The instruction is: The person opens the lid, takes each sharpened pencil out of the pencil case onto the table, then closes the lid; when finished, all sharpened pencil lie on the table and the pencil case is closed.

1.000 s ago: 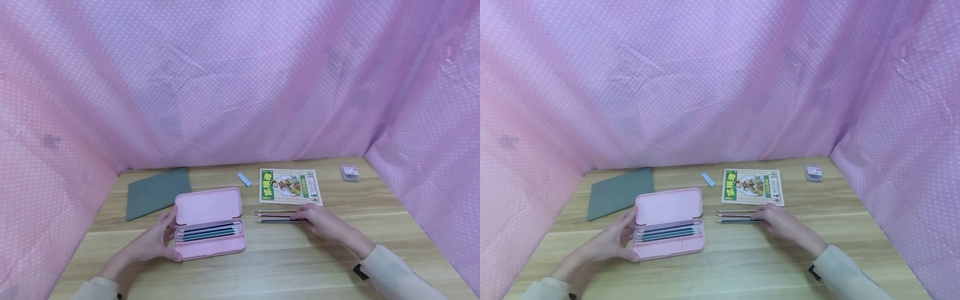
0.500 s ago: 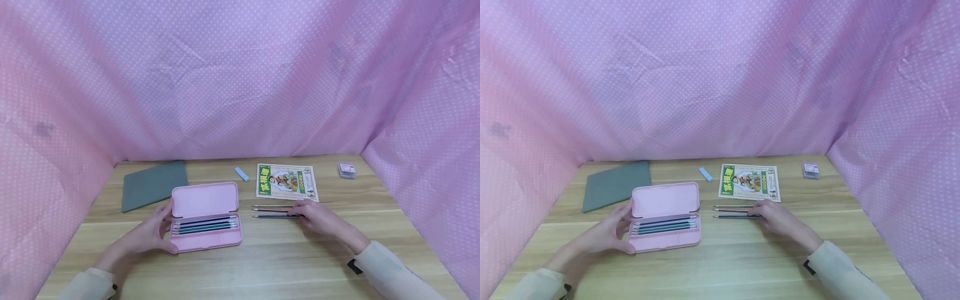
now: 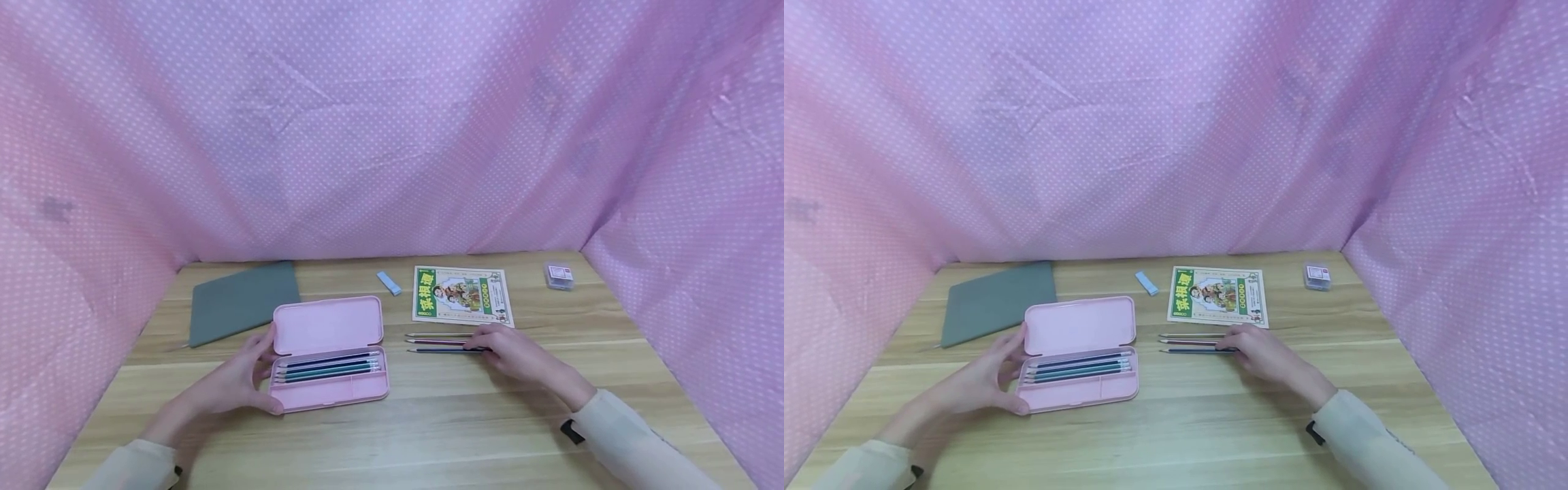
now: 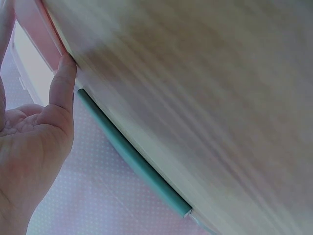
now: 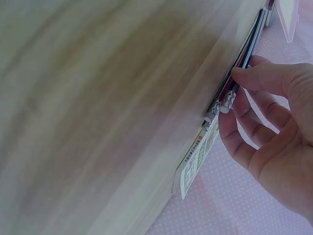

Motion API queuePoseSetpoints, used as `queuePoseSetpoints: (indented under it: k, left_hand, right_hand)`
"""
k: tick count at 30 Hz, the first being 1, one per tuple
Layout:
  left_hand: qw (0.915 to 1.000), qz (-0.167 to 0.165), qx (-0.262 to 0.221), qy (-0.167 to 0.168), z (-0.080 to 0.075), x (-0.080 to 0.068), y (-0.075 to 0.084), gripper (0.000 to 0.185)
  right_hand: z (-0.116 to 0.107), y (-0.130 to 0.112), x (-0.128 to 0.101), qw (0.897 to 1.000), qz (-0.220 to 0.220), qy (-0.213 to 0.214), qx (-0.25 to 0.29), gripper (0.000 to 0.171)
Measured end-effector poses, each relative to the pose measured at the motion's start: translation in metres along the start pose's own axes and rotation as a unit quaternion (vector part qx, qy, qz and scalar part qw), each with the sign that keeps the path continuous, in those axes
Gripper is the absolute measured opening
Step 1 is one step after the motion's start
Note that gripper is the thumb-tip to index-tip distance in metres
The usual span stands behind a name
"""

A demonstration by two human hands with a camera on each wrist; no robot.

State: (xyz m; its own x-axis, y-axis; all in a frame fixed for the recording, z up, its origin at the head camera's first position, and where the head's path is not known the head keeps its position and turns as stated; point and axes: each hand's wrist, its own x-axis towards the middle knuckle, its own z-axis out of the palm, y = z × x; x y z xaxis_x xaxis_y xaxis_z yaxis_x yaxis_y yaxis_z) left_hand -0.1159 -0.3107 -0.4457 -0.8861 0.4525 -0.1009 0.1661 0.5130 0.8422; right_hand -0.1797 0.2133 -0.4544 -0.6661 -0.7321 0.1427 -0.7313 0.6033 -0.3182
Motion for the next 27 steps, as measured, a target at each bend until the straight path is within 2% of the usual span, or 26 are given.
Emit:
queuePoseSetpoints:
  k: [16, 22, 27]
  left_hand:
    - [0.9999, -0.012, 0.005, 0.004, 0.002, 0.001, -0.004, 0.144]
    - [0.9998, -0.019, 0.003, 0.001, 0.001, 0.000, -0.002, 0.144]
    - [0.9998, -0.019, 0.000, 0.002, 0.002, 0.000, -0.003, 0.144]
  right_hand:
    - [-0.003, -0.003, 0.004, 1.000, -0.010, 0.026, 0.008, 0.037]
    - [-0.008, -0.014, 0.017, 0.999, -0.028, 0.042, 0.020, 0.036]
    - [-0.009, -0.030, 0.034, 0.998, -0.044, 0.032, 0.037, 0.038]
